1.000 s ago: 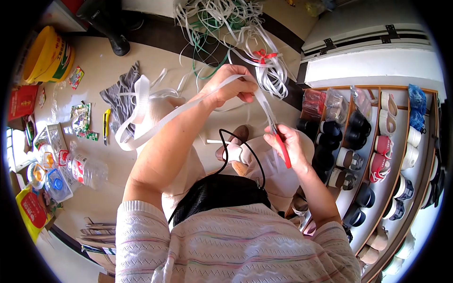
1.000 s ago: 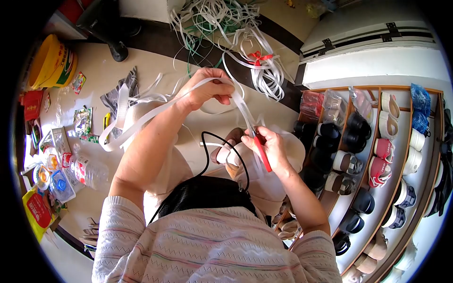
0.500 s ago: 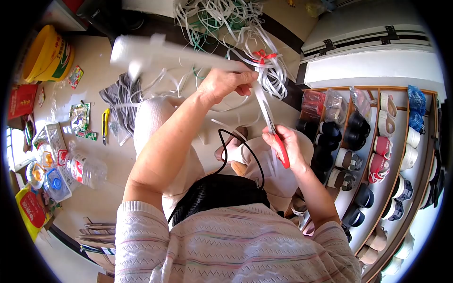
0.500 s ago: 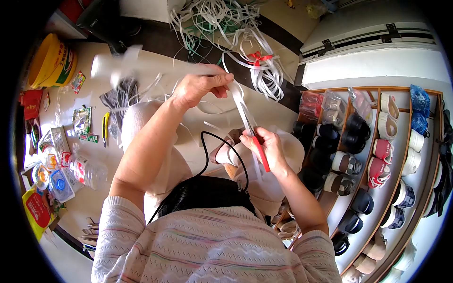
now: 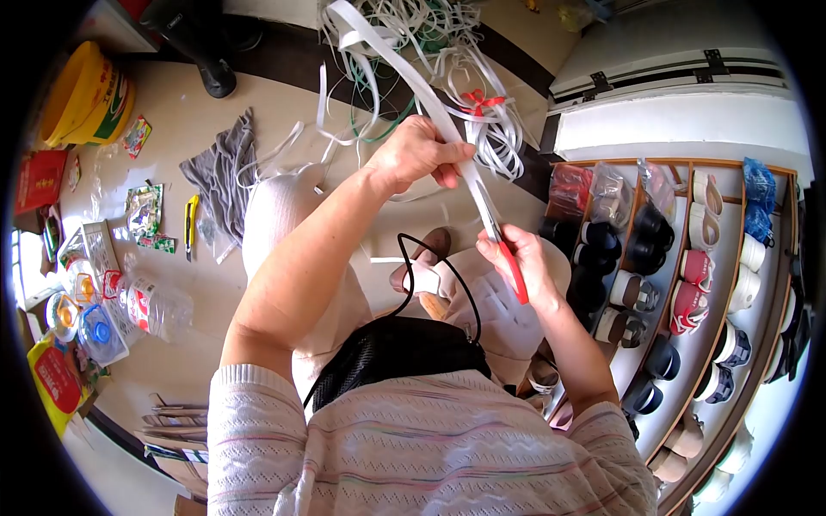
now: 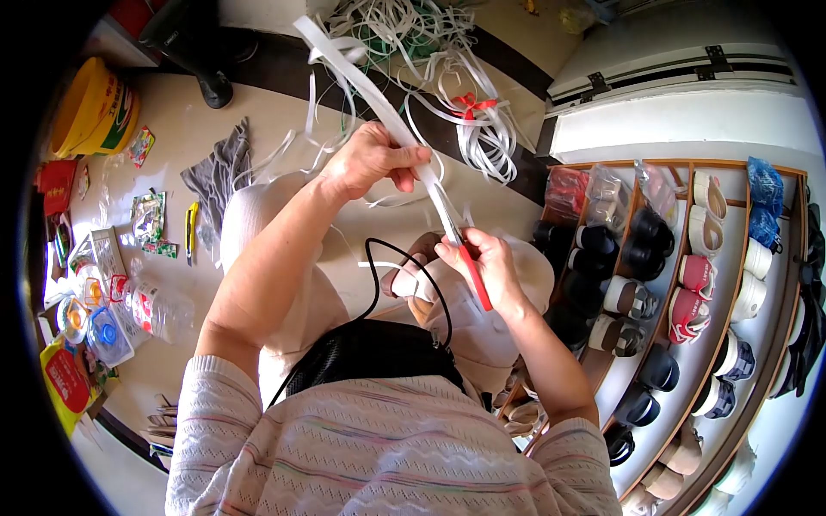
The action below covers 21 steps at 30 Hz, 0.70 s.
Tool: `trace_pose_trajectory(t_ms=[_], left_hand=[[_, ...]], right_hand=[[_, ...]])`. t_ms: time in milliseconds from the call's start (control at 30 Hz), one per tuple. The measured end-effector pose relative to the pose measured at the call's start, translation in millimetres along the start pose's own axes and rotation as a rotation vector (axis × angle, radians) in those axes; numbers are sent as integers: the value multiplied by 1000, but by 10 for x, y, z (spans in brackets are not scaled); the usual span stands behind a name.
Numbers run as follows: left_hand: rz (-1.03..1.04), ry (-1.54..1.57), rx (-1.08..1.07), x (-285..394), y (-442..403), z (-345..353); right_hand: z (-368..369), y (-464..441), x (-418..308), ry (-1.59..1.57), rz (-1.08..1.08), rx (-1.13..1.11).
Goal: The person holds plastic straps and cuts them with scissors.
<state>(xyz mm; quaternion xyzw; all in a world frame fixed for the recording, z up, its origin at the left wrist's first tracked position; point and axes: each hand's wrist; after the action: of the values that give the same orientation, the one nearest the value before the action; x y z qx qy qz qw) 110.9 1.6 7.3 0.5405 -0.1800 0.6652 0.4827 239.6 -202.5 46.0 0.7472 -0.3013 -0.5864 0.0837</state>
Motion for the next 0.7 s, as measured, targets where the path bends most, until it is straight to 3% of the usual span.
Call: trace_pose_trajectory(t_ms=[233, 400, 700], left_hand=[[-13, -15, 2, 23, 25, 59], [29, 15, 214, 81, -32, -129], [90, -126, 178, 41, -47, -99]], right_hand=[[64, -41, -112, -51, -40, -2], [7, -3, -21, -8, -16, -10], [-55, 75, -194, -23, 77, -103]])
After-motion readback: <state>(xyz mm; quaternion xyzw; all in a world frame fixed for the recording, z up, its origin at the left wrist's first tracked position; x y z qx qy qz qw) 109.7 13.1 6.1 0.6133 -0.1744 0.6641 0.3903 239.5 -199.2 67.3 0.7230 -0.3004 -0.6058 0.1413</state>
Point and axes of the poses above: each hand's wrist, its own y-axis away from the middle knuckle, its own z-axis out of the palm, x = y × z, and after that the axes turned 8 degrees about -y, right-handed
